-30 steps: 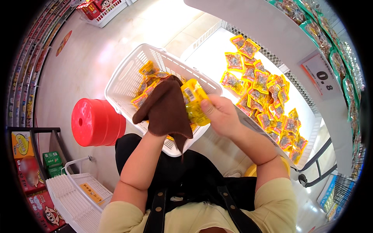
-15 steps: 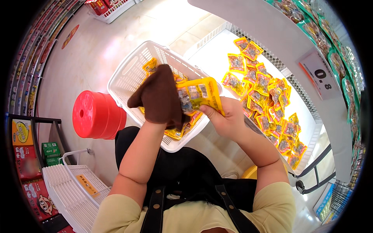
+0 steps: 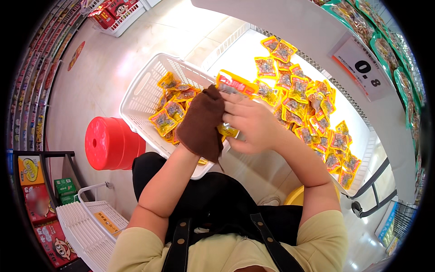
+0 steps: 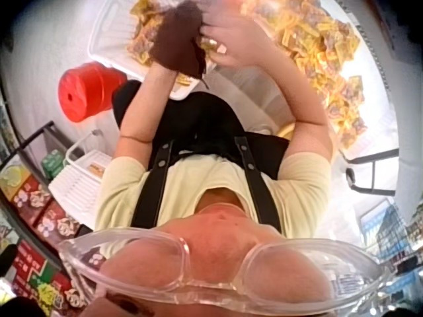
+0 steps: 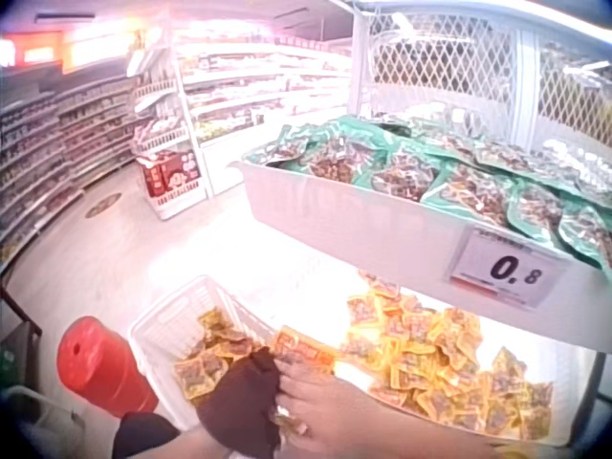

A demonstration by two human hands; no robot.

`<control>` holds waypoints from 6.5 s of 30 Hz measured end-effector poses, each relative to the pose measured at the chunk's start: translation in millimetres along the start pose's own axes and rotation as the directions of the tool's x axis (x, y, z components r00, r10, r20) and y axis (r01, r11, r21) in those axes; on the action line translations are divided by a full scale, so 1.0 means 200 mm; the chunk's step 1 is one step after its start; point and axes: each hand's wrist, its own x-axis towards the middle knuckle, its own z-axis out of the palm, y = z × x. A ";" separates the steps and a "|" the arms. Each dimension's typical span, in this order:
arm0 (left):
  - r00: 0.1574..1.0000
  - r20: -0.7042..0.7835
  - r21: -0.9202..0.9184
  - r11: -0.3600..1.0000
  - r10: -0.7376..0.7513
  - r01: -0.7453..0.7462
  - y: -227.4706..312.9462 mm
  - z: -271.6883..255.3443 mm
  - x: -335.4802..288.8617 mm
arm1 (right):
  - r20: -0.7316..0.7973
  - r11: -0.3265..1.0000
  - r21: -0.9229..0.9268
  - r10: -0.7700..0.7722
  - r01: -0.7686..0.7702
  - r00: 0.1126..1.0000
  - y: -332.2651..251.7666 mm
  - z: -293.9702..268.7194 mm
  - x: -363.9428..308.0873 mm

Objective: The person picks up small yellow packets from a white bin and places them onto a white shelf, using a cloth to wipe the shelf and some packets during the process.

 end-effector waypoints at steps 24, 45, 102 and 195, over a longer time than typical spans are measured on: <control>0.566 -0.191 -0.978 0.206 -0.802 -0.038 -0.06 0.13 -0.03 | -0.360 0.929 0.220 0.361 -0.297 0.860 -0.24 0.26 0.03; 0.779 -0.472 -0.609 0.792 -0.412 0.050 -0.11 -0.26 0.00 | -0.173 0.495 -0.482 0.755 -0.723 0.633 0.64 0.17 -0.31; 0.859 -0.252 -0.935 0.341 -0.446 -0.097 -0.15 -0.19 -0.02 | -0.249 0.807 0.504 0.476 -0.307 0.843 -0.15 0.10 0.00; 0.873 -0.428 0.225 0.909 -0.232 0.351 0.14 0.21 0.13 | -0.014 0.825 -0.427 0.402 -0.369 0.915 -0.05 -0.13 -0.07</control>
